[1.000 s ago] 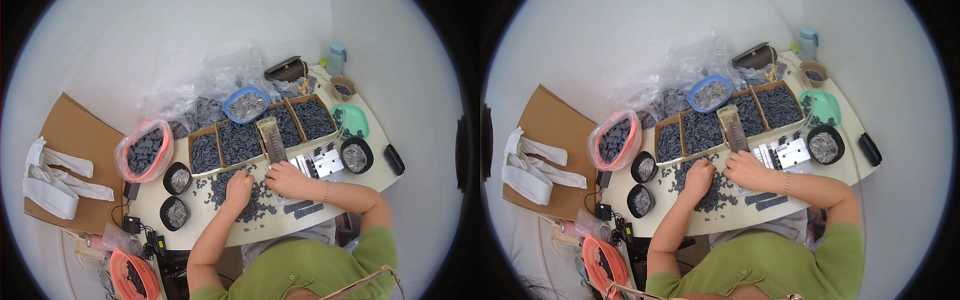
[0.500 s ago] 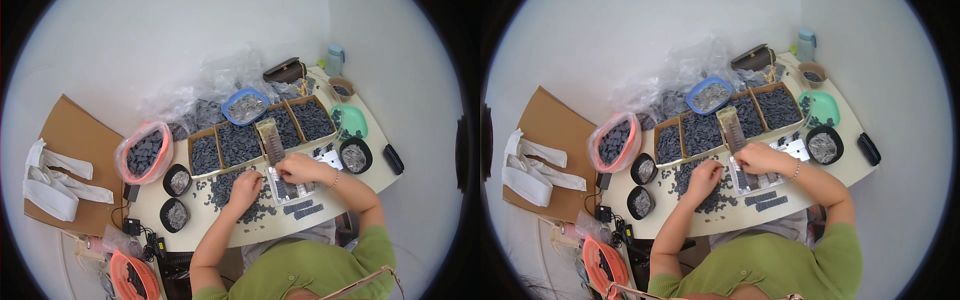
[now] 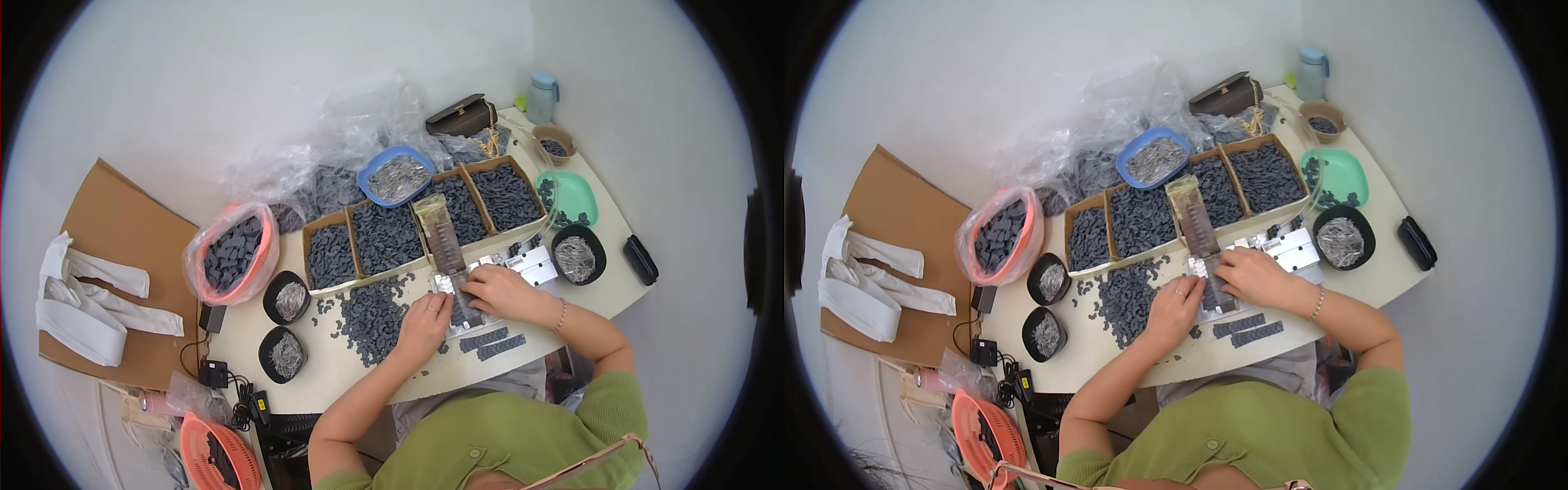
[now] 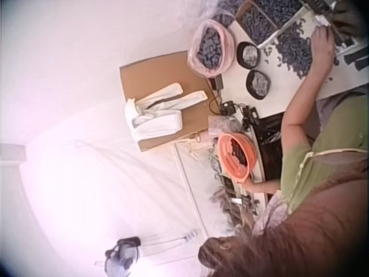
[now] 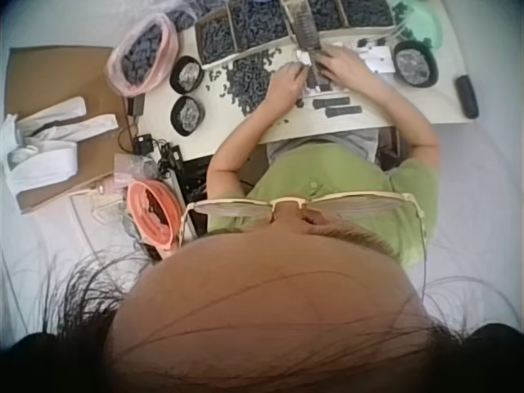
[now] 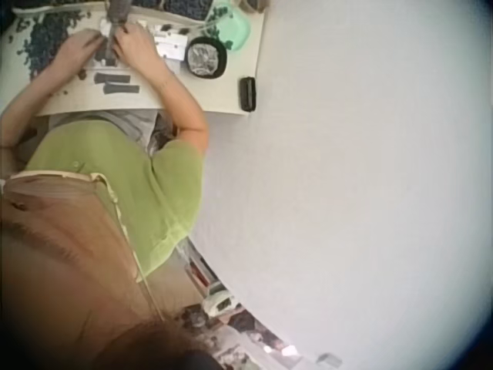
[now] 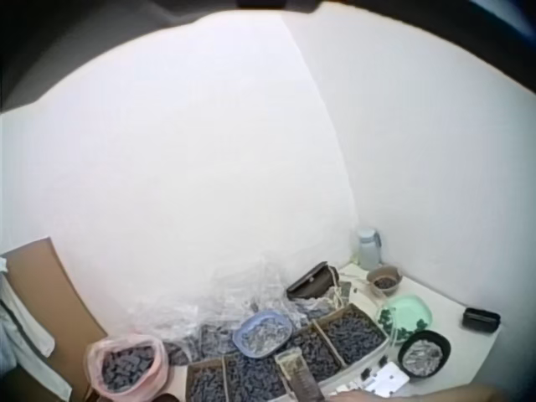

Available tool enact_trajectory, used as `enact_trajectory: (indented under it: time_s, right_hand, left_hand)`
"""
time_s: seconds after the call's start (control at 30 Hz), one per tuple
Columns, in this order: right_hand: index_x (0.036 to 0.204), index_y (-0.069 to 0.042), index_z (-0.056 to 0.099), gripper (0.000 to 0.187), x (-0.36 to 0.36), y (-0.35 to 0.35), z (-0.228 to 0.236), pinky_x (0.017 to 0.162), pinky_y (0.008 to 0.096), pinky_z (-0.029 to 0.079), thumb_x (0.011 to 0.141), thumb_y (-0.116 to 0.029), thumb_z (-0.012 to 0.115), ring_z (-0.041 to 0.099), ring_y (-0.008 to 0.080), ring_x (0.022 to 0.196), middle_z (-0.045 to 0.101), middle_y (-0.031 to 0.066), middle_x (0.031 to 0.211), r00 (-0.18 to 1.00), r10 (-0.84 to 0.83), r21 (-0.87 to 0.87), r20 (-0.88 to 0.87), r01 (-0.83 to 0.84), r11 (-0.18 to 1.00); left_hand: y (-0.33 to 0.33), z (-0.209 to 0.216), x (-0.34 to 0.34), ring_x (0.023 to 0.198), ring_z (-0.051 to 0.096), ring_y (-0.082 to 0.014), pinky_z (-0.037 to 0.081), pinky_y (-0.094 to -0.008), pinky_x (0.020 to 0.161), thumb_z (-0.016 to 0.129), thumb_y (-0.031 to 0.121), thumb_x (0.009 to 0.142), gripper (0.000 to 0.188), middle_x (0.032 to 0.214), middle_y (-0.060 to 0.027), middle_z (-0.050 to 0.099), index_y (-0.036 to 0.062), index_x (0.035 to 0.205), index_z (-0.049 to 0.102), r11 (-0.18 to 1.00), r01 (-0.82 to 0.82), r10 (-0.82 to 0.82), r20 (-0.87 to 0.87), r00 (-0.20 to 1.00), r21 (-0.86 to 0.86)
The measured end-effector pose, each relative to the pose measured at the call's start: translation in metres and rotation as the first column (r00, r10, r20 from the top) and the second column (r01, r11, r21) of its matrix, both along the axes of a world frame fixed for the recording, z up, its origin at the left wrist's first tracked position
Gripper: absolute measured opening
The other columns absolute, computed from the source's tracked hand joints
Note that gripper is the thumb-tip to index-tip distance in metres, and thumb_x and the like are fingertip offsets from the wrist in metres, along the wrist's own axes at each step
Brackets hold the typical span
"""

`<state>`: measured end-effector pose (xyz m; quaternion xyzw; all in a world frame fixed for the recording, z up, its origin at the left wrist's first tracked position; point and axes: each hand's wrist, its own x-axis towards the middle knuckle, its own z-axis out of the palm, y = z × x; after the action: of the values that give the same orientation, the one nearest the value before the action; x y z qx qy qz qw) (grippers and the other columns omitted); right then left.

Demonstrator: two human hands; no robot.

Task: The person picks up grey plastic pieces and small metal rings by hand, placing the rings into a metal press machine and adding the plastic components one by one.

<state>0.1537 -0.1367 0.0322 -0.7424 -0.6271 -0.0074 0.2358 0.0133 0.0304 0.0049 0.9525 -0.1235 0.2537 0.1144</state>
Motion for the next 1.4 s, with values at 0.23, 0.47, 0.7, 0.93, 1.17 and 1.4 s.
enact_trajectory:
  time_s: [0.23, 0.47, 0.7, 0.93, 1.17, 1.4]
  right_hand:
    - [0.097, -0.009, 0.066, 0.031, 0.006, -0.016, 0.010, 0.080, 0.0376, 0.044, 0.070, -0.021, 0.076, 0.055, 0.0247, 0.091, 0.058, 0.0053, 0.091, 0.996, -0.075, 0.010, 0.039, 0.075, 0.997]
    - [0.088, -0.009, 0.062, 0.019, -0.003, -0.001, -0.005, 0.075, 0.0381, 0.045, 0.074, -0.018, 0.071, 0.056, 0.0249, 0.087, 0.057, 0.0053, 0.085, 0.998, -0.040, 0.046, 0.038, 0.038, 0.998]
    - [0.087, -0.006, 0.060, 0.012, 0.004, 0.031, -0.016, 0.067, 0.0345, 0.050, 0.075, -0.010, 0.059, 0.058, 0.0244, 0.080, 0.057, 0.0061, 0.084, 0.984, 0.020, 0.194, 0.177, -0.055, 0.979]
    - [0.105, 0.006, 0.061, 0.037, -0.023, 0.013, -0.013, 0.076, 0.0309, 0.051, 0.072, -0.012, 0.058, 0.058, 0.0210, 0.090, 0.059, 0.0096, 0.099, 0.911, 0.104, 0.027, 0.400, -0.125, 0.992]
    - [0.084, -0.004, 0.060, 0.013, -0.012, 0.022, -0.021, 0.070, 0.0345, 0.050, 0.072, -0.010, 0.058, 0.058, 0.0235, 0.081, 0.056, 0.0068, 0.084, 0.969, 0.093, 0.141, 0.230, -0.128, 0.982]
    - [0.087, -0.009, 0.065, 0.012, 0.098, -0.054, 0.039, 0.071, 0.0440, 0.051, 0.077, -0.013, 0.061, 0.063, 0.0292, 0.087, 0.065, 0.0105, 0.087, 0.805, -0.592, 0.179, -0.033, 0.588, 0.789]
  left_hand:
    - [-0.008, 0.008, -0.005, 0.100, 0.056, -0.0285, 0.045, -0.0382, 0.085, 0.065, 0.011, 0.075, 0.038, 0.108, -0.0132, 0.057, -0.0045, 0.110, 0.060, 0.999, -0.036, 0.037, -0.025, 0.999, 0.038]
    - [0.010, 0.012, 0.002, 0.096, 0.057, -0.0293, 0.045, -0.0387, 0.082, 0.065, 0.006, 0.075, 0.029, 0.100, -0.0118, 0.060, 0.0001, 0.104, 0.063, 0.976, 0.018, -0.033, -0.065, 0.997, -0.216]
    - [0.051, 0.008, 0.009, 0.087, 0.057, -0.0328, 0.047, -0.0401, 0.077, 0.069, 0.003, 0.072, 0.019, 0.089, -0.0138, 0.060, 0.0031, 0.091, 0.066, 0.935, -0.203, 0.182, -0.099, 0.978, -0.291]
    - [0.035, 0.005, 0.017, 0.087, 0.058, -0.0329, 0.049, -0.0408, 0.078, 0.069, 0.006, 0.072, 0.017, 0.085, -0.0135, 0.058, 0.0030, 0.088, 0.066, 0.931, -0.227, 0.162, -0.236, 0.958, -0.284]
    - [0.029, 0.008, 0.024, 0.082, 0.059, -0.0327, 0.050, -0.0409, 0.073, 0.062, 0.004, 0.072, 0.015, 0.082, -0.0144, 0.059, 0.0019, 0.086, 0.066, 0.967, -0.255, 0.246, -0.212, 0.946, -0.014]
    - [0.021, 0.010, 0.026, 0.080, 0.059, -0.0292, 0.050, -0.0373, 0.069, 0.065, -0.002, 0.071, 0.021, 0.085, -0.0114, 0.060, 0.0001, 0.092, 0.067, 0.976, -0.085, 0.089, 0.009, 0.996, -0.202]
